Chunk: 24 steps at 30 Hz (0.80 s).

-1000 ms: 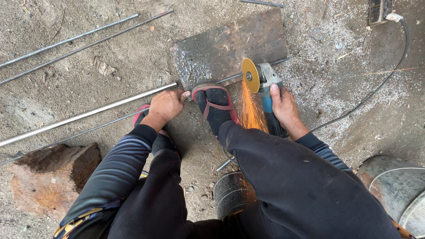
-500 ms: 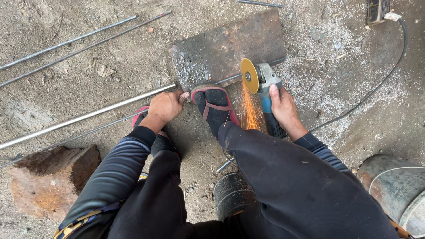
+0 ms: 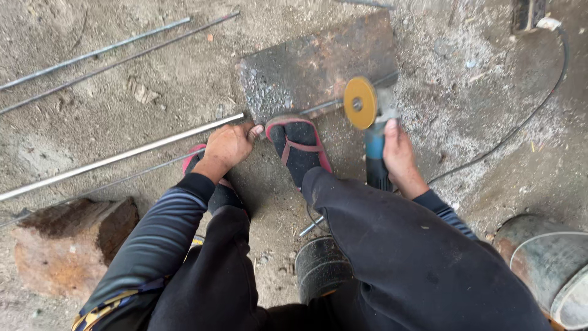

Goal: The person uses an angle grinder to cut multiple metal rods into shorter pieces. They hold each rod with one hand and operate the grinder with the other, producing sparks during each cut. The cut pieces are placed on the ground nearby.

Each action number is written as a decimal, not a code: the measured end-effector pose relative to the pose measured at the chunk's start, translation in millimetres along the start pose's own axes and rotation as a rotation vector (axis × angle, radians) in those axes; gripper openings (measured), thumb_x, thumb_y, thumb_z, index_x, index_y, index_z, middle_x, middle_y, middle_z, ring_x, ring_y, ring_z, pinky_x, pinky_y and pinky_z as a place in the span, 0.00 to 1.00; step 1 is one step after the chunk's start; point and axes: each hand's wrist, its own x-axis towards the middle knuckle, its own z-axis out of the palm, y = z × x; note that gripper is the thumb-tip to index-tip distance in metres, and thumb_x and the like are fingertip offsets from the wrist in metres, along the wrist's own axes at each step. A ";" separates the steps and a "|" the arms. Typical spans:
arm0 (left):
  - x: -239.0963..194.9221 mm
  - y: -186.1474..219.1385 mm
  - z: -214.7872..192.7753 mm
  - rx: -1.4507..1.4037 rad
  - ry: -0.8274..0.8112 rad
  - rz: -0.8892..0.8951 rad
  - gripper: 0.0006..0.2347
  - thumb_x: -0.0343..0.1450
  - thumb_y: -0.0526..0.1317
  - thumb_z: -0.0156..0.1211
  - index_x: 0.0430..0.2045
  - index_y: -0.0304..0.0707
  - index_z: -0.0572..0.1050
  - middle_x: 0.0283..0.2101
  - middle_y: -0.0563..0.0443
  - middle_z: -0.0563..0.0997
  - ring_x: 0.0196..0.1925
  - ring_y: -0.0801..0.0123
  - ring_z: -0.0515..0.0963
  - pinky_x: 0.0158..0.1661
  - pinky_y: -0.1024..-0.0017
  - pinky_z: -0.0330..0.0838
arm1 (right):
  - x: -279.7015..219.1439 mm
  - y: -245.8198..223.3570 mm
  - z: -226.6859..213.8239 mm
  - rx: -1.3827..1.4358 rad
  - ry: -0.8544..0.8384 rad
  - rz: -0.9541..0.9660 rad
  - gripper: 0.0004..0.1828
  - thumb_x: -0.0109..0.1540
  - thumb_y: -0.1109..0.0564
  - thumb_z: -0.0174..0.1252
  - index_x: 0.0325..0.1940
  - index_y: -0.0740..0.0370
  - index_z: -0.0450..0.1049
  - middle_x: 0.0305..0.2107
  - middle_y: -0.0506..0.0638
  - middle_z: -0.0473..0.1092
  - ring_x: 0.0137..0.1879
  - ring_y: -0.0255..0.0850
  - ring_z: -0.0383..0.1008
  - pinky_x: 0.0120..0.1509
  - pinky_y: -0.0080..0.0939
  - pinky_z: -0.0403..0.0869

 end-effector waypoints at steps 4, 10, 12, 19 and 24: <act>7.6 -3.7 -3.4 -0.034 -0.052 0.016 0.22 0.79 0.58 0.41 0.49 0.44 0.78 0.37 0.34 0.84 0.45 0.39 0.82 0.49 0.48 0.74 | 2.1 -22.6 -5.6 0.343 -0.098 0.030 0.42 0.70 0.24 0.30 0.64 0.64 0.64 0.34 0.59 0.74 0.30 0.45 0.78 0.33 0.43 0.81; -16.7 -29.9 -19.7 -0.076 0.054 0.103 0.22 0.78 0.56 0.45 0.52 0.39 0.77 0.42 0.30 0.82 0.47 0.38 0.81 0.51 0.49 0.73 | 41.7 -59.8 -8.8 0.365 -0.196 0.006 0.46 0.67 0.23 0.28 0.72 0.59 0.57 0.50 0.61 0.75 0.37 0.44 0.79 0.33 0.43 0.80; -33.7 -45.9 -31.7 -0.027 -0.044 0.001 0.21 0.77 0.56 0.44 0.51 0.42 0.78 0.42 0.31 0.83 0.48 0.39 0.81 0.52 0.49 0.73 | 58.3 -65.1 -8.6 0.227 -0.237 -0.161 0.48 0.70 0.21 0.31 0.76 0.63 0.50 0.61 0.64 0.67 0.53 0.42 0.81 0.40 0.48 0.83; -57.3 -75.4 -41.4 -0.027 -0.127 -0.081 0.19 0.77 0.56 0.45 0.49 0.46 0.79 0.40 0.32 0.83 0.48 0.40 0.82 0.51 0.50 0.74 | 92.1 -76.8 -26.5 0.686 -0.298 -0.110 0.56 0.64 0.17 0.25 0.79 0.63 0.48 0.69 0.63 0.69 0.33 0.47 0.79 0.37 0.48 0.83; -29.3 -74.8 -35.9 -0.007 -0.007 -0.001 0.18 0.75 0.53 0.49 0.44 0.43 0.81 0.41 0.30 0.82 0.47 0.33 0.79 0.47 0.46 0.72 | 61.5 -84.0 -66.7 0.488 -0.168 -0.250 0.58 0.63 0.12 0.32 0.81 0.57 0.45 0.67 0.70 0.69 0.34 0.47 0.79 0.36 0.47 0.80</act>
